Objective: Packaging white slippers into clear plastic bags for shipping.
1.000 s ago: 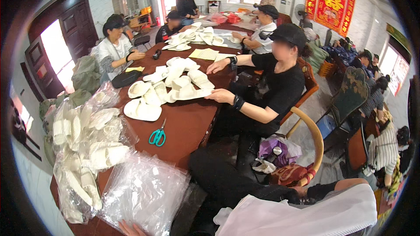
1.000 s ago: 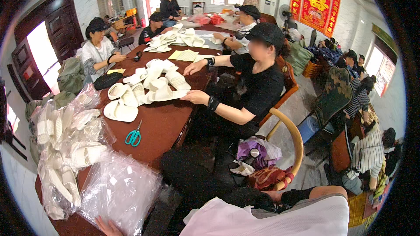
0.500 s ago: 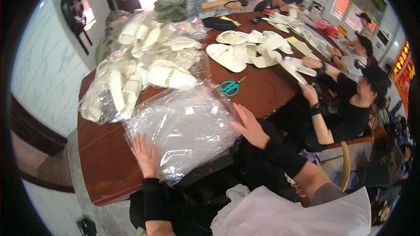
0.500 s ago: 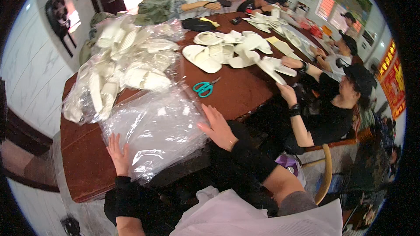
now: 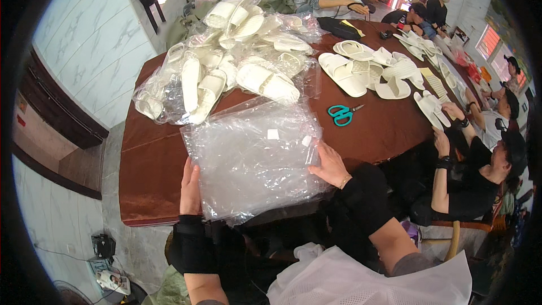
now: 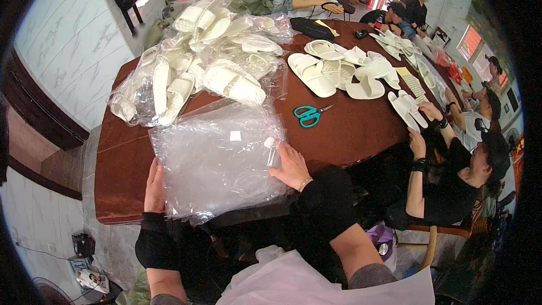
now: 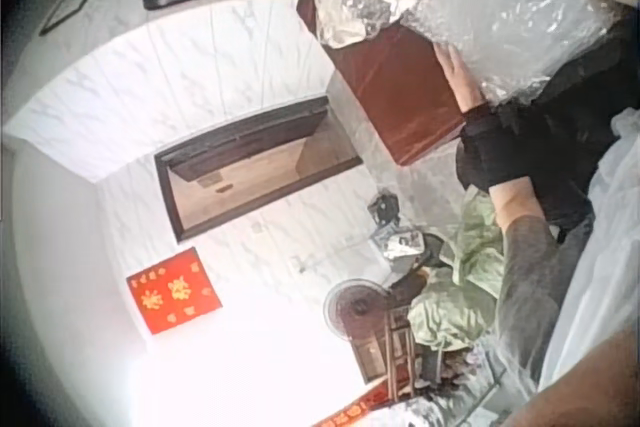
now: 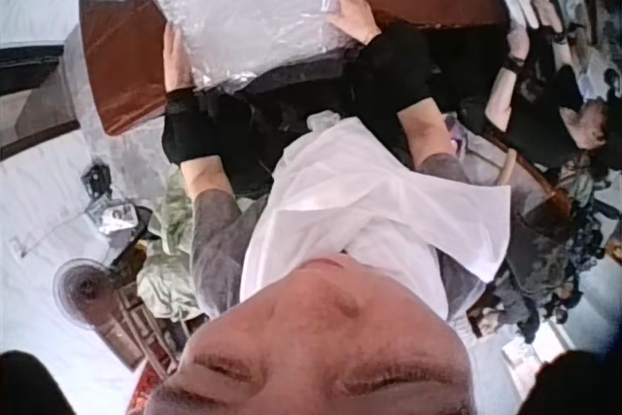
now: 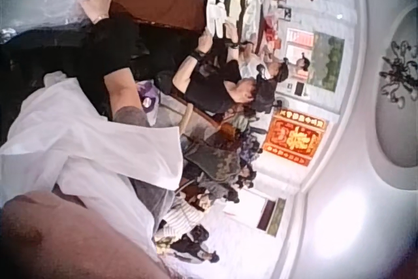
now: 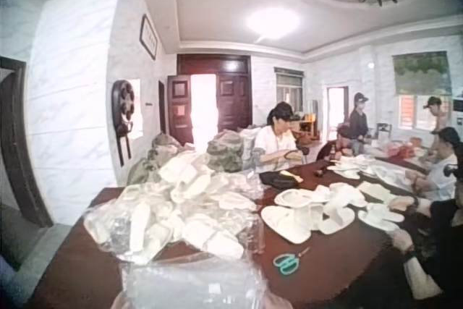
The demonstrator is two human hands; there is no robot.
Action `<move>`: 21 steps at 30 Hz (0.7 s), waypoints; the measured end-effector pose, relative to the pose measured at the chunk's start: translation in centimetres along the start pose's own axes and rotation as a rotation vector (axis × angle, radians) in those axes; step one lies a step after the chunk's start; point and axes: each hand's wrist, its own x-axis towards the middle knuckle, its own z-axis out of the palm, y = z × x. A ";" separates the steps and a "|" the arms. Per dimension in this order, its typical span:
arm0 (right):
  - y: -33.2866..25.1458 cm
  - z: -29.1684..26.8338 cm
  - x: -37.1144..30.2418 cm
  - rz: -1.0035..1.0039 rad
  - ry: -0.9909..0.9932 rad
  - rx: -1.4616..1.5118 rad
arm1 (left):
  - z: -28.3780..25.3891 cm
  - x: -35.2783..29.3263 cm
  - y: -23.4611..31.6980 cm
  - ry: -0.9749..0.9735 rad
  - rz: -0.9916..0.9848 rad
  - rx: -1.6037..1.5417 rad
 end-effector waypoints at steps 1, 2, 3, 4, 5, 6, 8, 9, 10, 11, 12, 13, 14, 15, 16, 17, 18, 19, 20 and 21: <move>0.7 0.7 0.2 0.000 0.047 0.053 | -2.6 1.5 -2.0 -0.082 -0.005 -0.053; 0.8 0.9 0.1 0.023 0.070 0.105 | -4.0 2.2 -3.2 -0.124 0.018 0.015; 0.9 1.0 0.1 0.046 0.097 0.156 | -5.1 3.1 -4.4 -0.169 0.044 0.081; 0.2 0.7 0.2 0.084 0.103 0.209 | -6.5 3.8 -5.7 -0.208 0.071 0.148; 0.3 0.4 0.3 0.085 0.108 0.189 | -6.3 4.1 -6.5 -0.207 0.097 0.229; 0.2 0.5 0.4 0.078 0.108 0.177 | -6.9 4.4 -7.7 -0.170 0.153 0.330; 0.2 0.6 0.2 0.021 0.097 0.067 | -6.7 4.8 -9.2 -0.093 0.255 0.532; 0.2 0.4 0.2 0.010 0.097 0.037 | -6.3 4.7 -9.6 -0.035 0.238 0.573; 0.1 0.1 0.3 0.027 0.105 0.064 | -5.9 4.9 -9.9 -0.013 0.267 0.533; -0.4 -0.3 0.3 0.045 0.102 0.069 | -5.6 4.8 -10.1 0.010 0.296 0.495; -1.1 -0.8 0.3 0.062 0.099 0.075 | -5.4 4.9 -10.3 0.034 0.326 0.459; -1.8 -1.2 0.2 0.082 0.086 0.057 | -5.8 4.9 -10.2 0.019 0.292 0.477; -2.1 -1.4 0.1 0.101 0.075 0.038 | -5.7 4.8 -10.0 -0.001 0.278 0.426; -2.4 -1.6 0.1 0.119 0.063 0.020 | -5.5 4.7 -9.8 -0.017 0.264 0.376; -2.6 -1.7 0.1 0.132 0.051 0.001 | -5.3 4.6 -9.6 -0.032 0.270 0.259; -2.5 -1.6 -0.1 0.148 0.034 -0.018 | -5.2 4.4 -9.6 -0.053 0.258 0.214; -2.4 -1.5 -0.2 0.127 0.039 -0.022 | -5.0 4.3 -9.6 -0.074 0.247 0.167; -2.1 -1.2 0.0 0.105 0.044 -0.027 | -5.1 4.4 -9.4 -0.101 0.225 0.192; -1.6 -0.9 0.0 0.088 0.048 -0.033 | -4.8 4.4 -9.4 -0.124 0.206 0.184; -1.0 -0.6 0.3 0.035 0.088 -0.023 | -4.6 4.5 -9.3 -0.147 0.189 0.177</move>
